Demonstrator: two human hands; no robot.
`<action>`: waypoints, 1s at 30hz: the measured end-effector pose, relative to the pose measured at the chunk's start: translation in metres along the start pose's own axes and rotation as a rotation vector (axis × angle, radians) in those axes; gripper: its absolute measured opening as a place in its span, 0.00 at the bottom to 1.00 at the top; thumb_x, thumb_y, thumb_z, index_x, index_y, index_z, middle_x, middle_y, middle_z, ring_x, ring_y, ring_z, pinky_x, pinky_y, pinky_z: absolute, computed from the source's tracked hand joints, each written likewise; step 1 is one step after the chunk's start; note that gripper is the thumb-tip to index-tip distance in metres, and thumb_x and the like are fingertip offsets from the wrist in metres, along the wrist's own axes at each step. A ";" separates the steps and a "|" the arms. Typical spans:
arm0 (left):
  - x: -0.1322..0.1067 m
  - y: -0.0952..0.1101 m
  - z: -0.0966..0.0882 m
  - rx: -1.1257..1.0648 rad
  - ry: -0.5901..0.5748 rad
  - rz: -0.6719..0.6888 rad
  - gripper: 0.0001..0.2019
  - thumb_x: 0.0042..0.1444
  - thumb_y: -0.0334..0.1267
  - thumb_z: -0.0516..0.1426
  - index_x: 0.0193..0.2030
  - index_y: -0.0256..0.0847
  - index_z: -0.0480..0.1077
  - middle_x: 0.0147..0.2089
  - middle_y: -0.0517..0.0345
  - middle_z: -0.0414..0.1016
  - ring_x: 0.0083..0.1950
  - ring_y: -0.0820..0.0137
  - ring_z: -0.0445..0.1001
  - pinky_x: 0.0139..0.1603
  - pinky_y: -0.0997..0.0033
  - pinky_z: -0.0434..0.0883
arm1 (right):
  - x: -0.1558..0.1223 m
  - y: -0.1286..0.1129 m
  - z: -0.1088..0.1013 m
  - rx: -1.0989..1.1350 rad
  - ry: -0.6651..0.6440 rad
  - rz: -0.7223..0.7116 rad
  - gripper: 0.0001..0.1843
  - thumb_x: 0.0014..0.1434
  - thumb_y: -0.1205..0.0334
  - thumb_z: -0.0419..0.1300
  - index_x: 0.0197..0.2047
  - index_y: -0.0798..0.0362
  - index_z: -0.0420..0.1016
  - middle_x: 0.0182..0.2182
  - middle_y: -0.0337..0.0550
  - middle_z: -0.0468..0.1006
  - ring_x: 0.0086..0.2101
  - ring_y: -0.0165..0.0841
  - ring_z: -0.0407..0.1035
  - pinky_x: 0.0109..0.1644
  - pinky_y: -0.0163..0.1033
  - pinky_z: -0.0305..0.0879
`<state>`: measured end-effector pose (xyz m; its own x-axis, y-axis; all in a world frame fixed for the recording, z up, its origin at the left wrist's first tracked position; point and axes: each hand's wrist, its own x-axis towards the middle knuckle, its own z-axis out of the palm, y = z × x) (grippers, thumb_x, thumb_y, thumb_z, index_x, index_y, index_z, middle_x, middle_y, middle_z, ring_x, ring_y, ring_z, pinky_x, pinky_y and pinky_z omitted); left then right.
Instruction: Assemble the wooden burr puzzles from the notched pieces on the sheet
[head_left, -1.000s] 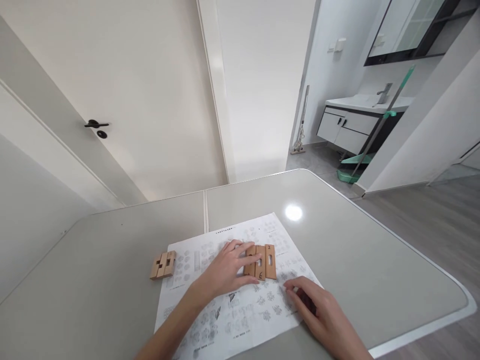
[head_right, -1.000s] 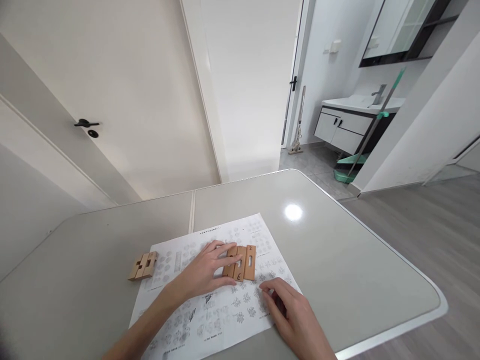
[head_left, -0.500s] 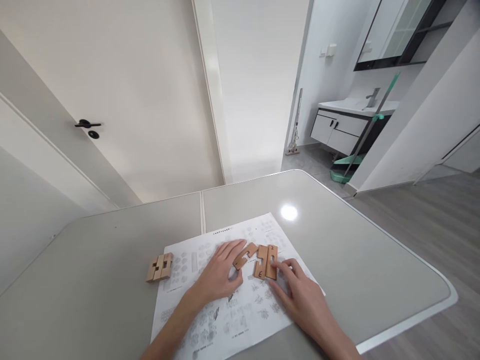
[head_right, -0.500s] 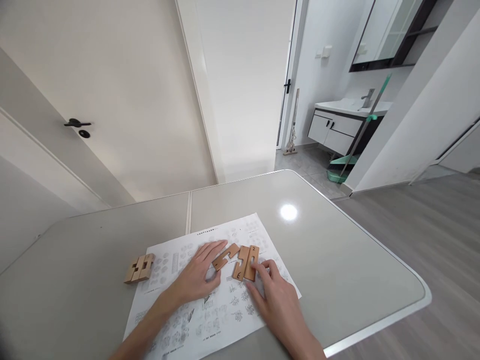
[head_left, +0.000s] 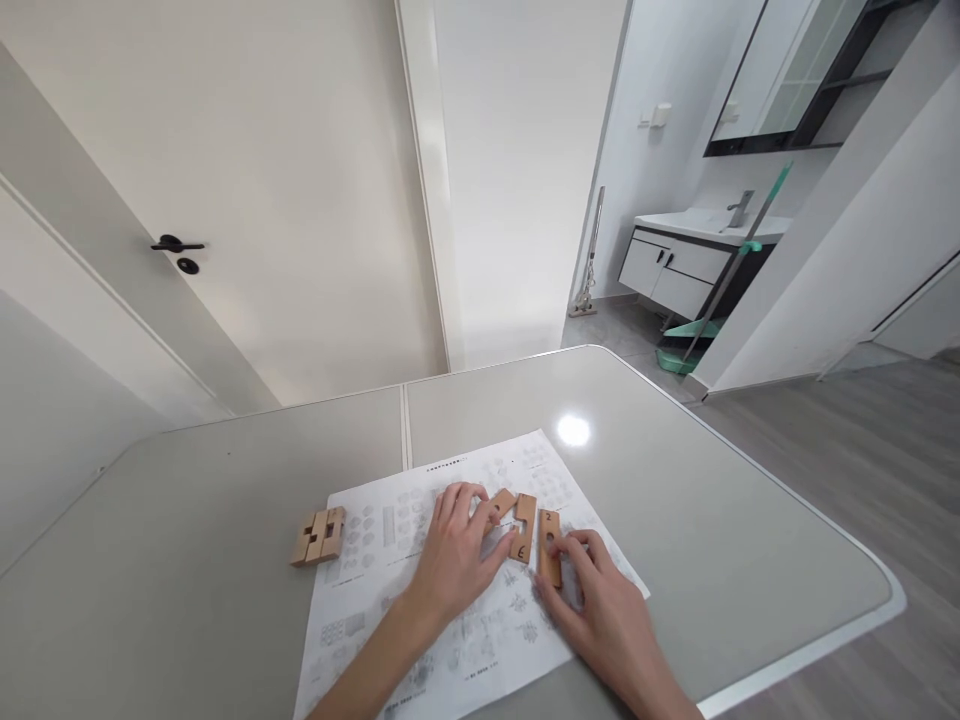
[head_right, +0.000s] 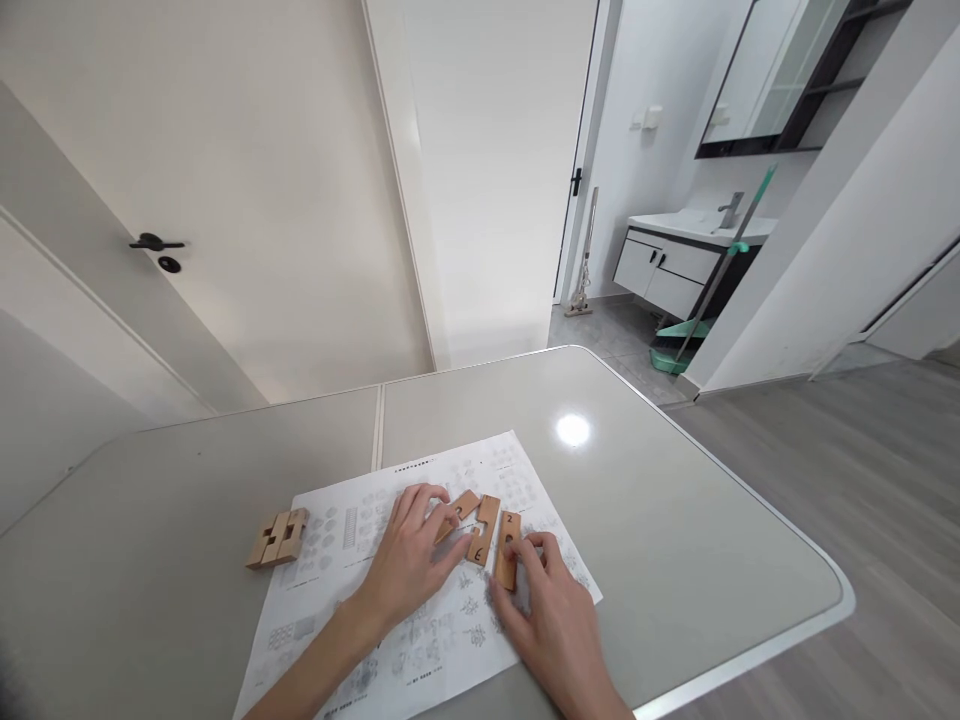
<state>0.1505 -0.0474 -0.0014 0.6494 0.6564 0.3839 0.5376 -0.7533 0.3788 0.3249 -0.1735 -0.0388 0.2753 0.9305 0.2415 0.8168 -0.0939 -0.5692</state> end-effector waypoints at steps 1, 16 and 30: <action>0.001 0.003 0.003 0.005 -0.003 -0.005 0.07 0.64 0.43 0.60 0.41 0.44 0.69 0.52 0.49 0.70 0.58 0.53 0.67 0.56 0.47 0.70 | 0.000 0.000 0.001 -0.003 0.007 0.007 0.09 0.65 0.53 0.57 0.46 0.46 0.70 0.46 0.44 0.74 0.26 0.33 0.74 0.26 0.38 0.70; 0.012 0.016 0.015 0.098 -0.042 -0.006 0.09 0.63 0.32 0.56 0.49 0.45 0.69 0.56 0.46 0.68 0.59 0.50 0.65 0.55 0.44 0.70 | -0.002 -0.002 0.005 0.033 0.114 0.098 0.08 0.68 0.54 0.53 0.40 0.47 0.68 0.41 0.43 0.75 0.27 0.33 0.74 0.26 0.36 0.67; -0.015 0.012 -0.020 -0.581 -0.321 -0.338 0.17 0.73 0.51 0.47 0.38 0.45 0.67 0.31 0.62 0.73 0.23 0.73 0.65 0.27 0.70 0.64 | -0.002 0.002 0.005 0.058 0.061 0.101 0.14 0.71 0.50 0.52 0.49 0.47 0.73 0.45 0.46 0.78 0.35 0.38 0.78 0.33 0.39 0.72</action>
<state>0.1364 -0.0659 0.0139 0.6723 0.7375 -0.0638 0.4224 -0.3115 0.8512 0.3232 -0.1739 -0.0448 0.3861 0.8941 0.2269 0.7531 -0.1634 -0.6373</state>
